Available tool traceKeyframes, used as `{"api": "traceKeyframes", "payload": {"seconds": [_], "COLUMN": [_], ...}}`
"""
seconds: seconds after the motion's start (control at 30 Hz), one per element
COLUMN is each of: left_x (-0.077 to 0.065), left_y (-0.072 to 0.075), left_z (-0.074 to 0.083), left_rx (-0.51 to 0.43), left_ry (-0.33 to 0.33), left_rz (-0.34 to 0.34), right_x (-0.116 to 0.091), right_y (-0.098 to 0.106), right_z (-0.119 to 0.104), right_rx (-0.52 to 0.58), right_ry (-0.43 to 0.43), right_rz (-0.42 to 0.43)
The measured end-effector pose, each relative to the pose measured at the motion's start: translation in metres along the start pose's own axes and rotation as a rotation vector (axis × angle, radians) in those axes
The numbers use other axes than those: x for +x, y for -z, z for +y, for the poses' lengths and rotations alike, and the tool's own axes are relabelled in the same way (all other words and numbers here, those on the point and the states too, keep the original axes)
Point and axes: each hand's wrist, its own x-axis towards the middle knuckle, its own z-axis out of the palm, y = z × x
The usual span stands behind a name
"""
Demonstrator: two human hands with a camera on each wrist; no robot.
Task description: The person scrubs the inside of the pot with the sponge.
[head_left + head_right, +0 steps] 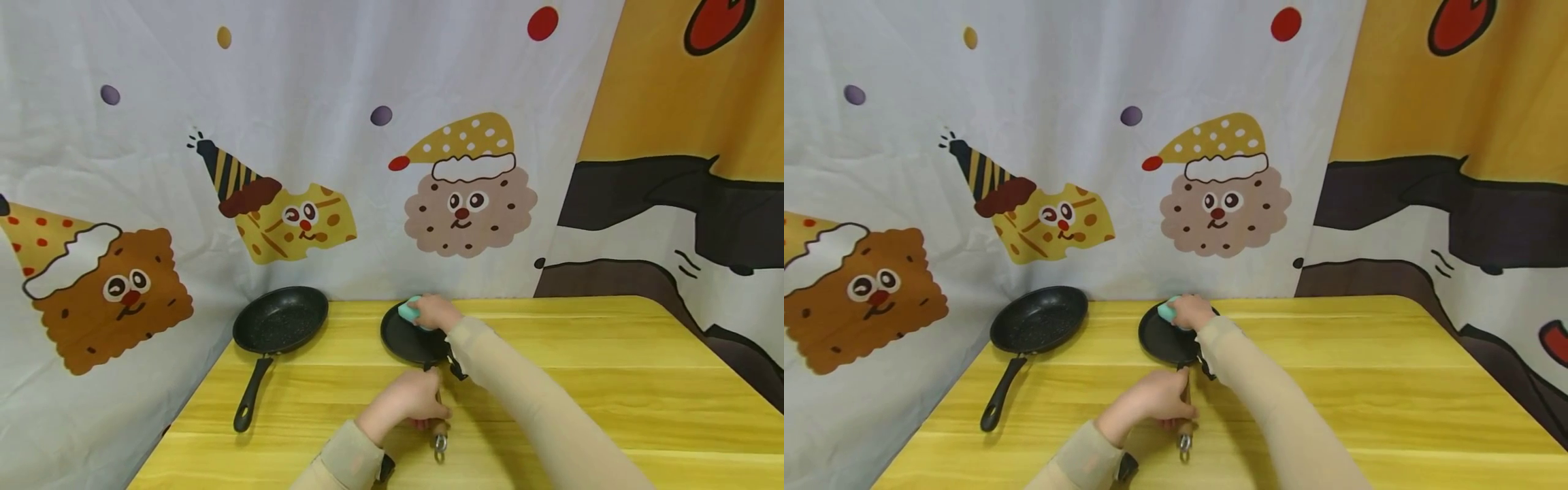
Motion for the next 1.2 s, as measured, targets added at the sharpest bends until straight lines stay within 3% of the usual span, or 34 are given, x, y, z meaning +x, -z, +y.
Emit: {"api": "traceKeyframes", "payload": {"seconds": [0.67,0.93,1.2], "left_x": [-0.004,-0.003,-0.003], "left_y": [0.0,0.001,0.001], "left_z": [0.001,0.001,0.001], "left_rx": [0.043,0.054,0.043], "left_ry": [0.028,0.038,0.041], "left_rz": [0.017,0.001,0.001], "right_x": [-0.021,-0.029,-0.037], "right_y": [0.017,0.025,0.033], "right_z": [0.026,0.033,0.037], "right_rx": [0.123,0.201,0.19], "right_ry": [-0.06,-0.088,-0.08], "right_rz": [-0.063,-0.132,-0.221]}}
